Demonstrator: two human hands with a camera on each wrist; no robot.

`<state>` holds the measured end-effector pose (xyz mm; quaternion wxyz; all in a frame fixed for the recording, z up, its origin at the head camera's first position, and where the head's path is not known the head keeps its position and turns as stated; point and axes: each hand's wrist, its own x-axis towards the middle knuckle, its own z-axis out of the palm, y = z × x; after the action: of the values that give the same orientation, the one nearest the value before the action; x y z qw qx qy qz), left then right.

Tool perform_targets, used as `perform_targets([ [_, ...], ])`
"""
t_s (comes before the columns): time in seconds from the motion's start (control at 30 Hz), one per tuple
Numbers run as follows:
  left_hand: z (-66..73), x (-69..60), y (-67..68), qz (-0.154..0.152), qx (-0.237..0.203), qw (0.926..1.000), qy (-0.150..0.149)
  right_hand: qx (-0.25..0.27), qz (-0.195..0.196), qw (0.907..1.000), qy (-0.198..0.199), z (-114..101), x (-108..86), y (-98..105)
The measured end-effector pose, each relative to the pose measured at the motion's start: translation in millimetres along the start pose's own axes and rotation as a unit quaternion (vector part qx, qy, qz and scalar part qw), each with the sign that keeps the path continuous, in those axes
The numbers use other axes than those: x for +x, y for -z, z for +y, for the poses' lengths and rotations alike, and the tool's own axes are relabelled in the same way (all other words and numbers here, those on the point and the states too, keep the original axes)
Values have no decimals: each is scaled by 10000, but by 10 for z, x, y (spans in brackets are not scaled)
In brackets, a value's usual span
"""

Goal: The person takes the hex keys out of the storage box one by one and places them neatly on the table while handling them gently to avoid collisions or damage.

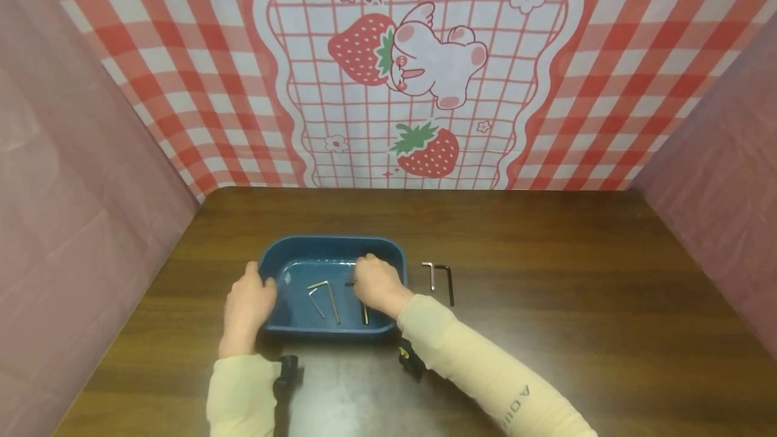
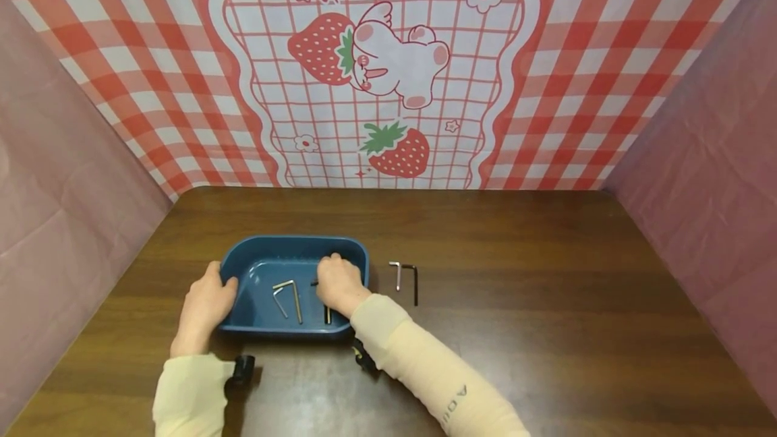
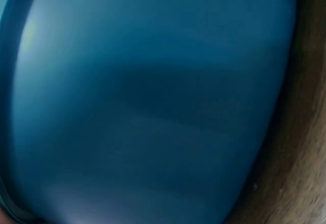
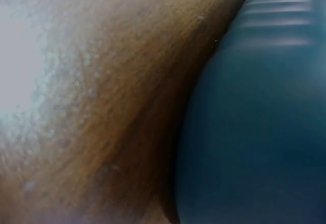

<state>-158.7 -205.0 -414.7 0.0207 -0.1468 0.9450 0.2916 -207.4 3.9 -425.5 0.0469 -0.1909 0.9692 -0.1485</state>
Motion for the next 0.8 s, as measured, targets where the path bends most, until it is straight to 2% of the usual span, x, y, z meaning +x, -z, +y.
perform_targets([
  [0.17, 2, 14, -7, 32, 13, 10000, -5, 97, -59, 9999, -105, 3, 6, -14],
  [0.53, -2, 5, 8, 30, -13, 10000, 22, -20, 142, 9998, -142, -17, 22, -1],
  [0.8, -2, 5, 6, 22, -40, 10000, 66, 136, 141, 9997, -109, -19, 42, 8],
])
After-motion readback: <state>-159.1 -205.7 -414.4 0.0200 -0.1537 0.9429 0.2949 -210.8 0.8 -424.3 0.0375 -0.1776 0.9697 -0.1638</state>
